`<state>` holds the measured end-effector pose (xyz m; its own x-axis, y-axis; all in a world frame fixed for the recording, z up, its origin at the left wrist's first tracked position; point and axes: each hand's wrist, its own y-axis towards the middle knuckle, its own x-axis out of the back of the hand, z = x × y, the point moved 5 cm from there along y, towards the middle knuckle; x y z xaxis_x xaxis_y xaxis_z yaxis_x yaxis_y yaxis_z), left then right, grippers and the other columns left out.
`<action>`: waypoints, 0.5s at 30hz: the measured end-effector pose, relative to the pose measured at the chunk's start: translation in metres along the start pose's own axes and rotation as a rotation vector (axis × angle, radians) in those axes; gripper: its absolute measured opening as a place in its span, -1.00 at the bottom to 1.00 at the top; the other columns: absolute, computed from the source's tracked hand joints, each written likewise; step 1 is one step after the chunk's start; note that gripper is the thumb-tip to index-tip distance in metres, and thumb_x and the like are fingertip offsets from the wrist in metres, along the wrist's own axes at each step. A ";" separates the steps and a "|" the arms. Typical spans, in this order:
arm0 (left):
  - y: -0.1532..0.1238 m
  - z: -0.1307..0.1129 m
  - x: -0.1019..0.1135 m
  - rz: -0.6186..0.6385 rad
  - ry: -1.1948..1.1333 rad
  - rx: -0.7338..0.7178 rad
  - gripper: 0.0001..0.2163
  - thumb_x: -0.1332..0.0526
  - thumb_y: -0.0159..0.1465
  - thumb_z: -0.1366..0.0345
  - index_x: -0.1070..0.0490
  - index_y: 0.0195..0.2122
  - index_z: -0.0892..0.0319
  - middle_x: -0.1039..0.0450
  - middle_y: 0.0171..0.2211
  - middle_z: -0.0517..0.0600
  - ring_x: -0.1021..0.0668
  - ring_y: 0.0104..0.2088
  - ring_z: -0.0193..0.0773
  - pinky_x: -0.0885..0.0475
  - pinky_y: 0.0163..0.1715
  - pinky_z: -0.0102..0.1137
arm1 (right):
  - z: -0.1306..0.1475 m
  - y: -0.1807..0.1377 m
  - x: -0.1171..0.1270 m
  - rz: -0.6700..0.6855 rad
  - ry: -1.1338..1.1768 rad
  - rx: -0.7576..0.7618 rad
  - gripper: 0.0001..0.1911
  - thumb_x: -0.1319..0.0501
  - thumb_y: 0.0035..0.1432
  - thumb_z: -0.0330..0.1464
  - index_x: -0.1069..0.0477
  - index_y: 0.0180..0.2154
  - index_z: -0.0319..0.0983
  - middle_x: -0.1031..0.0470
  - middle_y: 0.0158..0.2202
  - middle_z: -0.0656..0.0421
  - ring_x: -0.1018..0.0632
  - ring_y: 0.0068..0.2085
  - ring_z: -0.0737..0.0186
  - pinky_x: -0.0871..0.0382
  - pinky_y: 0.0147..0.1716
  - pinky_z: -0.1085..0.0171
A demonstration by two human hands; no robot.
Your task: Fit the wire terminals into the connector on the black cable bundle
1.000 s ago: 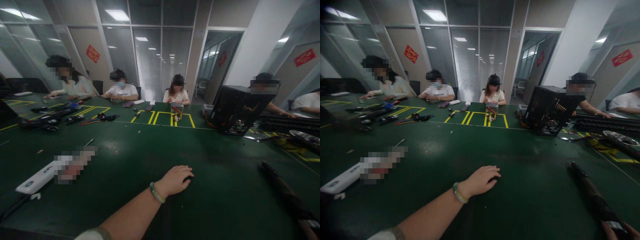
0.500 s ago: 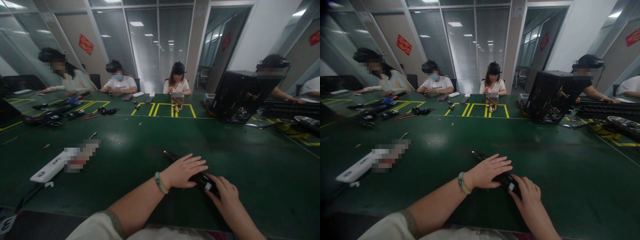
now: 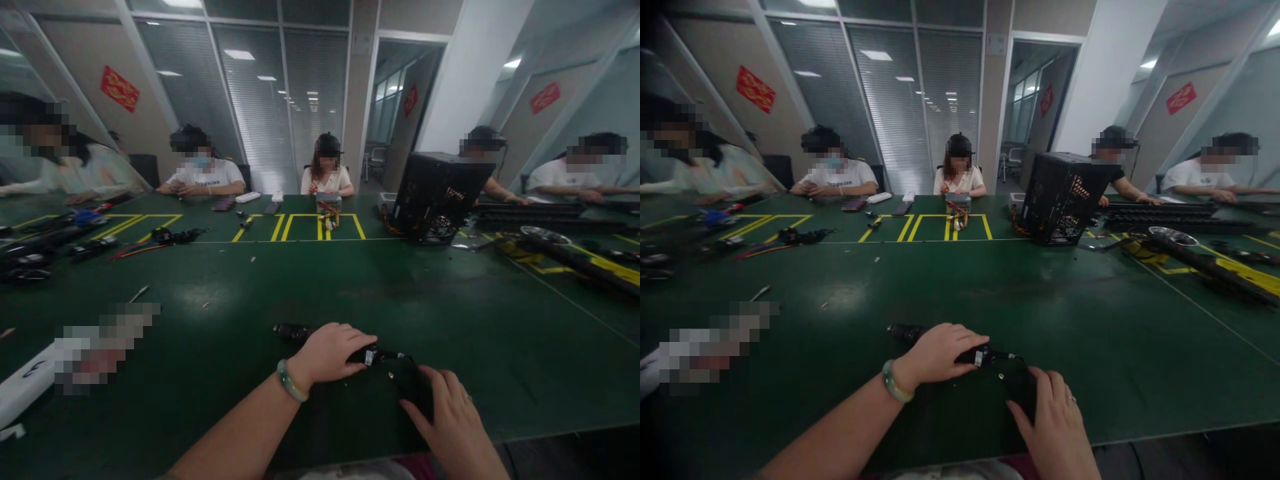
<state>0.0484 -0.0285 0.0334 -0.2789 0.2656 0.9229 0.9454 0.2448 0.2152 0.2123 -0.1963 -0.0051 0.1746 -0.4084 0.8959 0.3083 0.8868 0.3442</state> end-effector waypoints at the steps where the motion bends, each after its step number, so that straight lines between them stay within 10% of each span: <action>1: 0.000 0.000 0.000 -0.002 -0.004 0.005 -0.52 -0.17 0.32 0.09 -0.16 0.24 -0.02 -0.41 0.06 -0.01 -0.46 0.00 -0.14 -0.30 -0.03 -0.29 | -0.006 -0.008 0.000 0.047 0.044 -0.030 -0.65 -0.14 0.20 -0.16 -0.27 -0.03 -0.16 -0.43 -0.21 0.04 -0.55 -0.25 -0.01 -0.44 -0.29 0.11; 7: 0.002 0.000 0.001 -0.021 0.003 0.052 -0.54 -0.16 0.33 0.11 -0.15 0.24 -0.07 -0.40 0.05 -0.05 -0.45 0.00 -0.14 -0.29 -0.03 -0.28 | -0.015 -0.014 0.021 0.184 0.074 -0.164 -0.83 -0.02 0.27 -0.22 -0.33 -0.29 -0.10 -0.47 -0.29 0.15 -0.56 -0.37 0.13 -0.40 -0.42 0.22; 15: -0.013 0.043 0.014 -0.112 0.052 0.267 -0.56 -0.18 0.33 0.18 -0.18 0.22 -0.08 -0.34 0.13 -0.05 -0.40 0.09 -0.13 -0.23 0.10 -0.22 | 0.013 0.064 0.047 0.139 0.046 -0.018 -0.79 -0.06 0.27 -0.28 -0.46 -0.23 -0.12 -0.46 -0.18 0.15 -0.53 -0.28 0.15 -0.38 -0.32 0.24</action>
<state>0.0246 0.0119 0.0302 -0.3632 0.1767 0.9148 0.8297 0.5081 0.2312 0.2281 -0.1554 0.0624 0.2590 -0.2917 0.9208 0.2949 0.9317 0.2121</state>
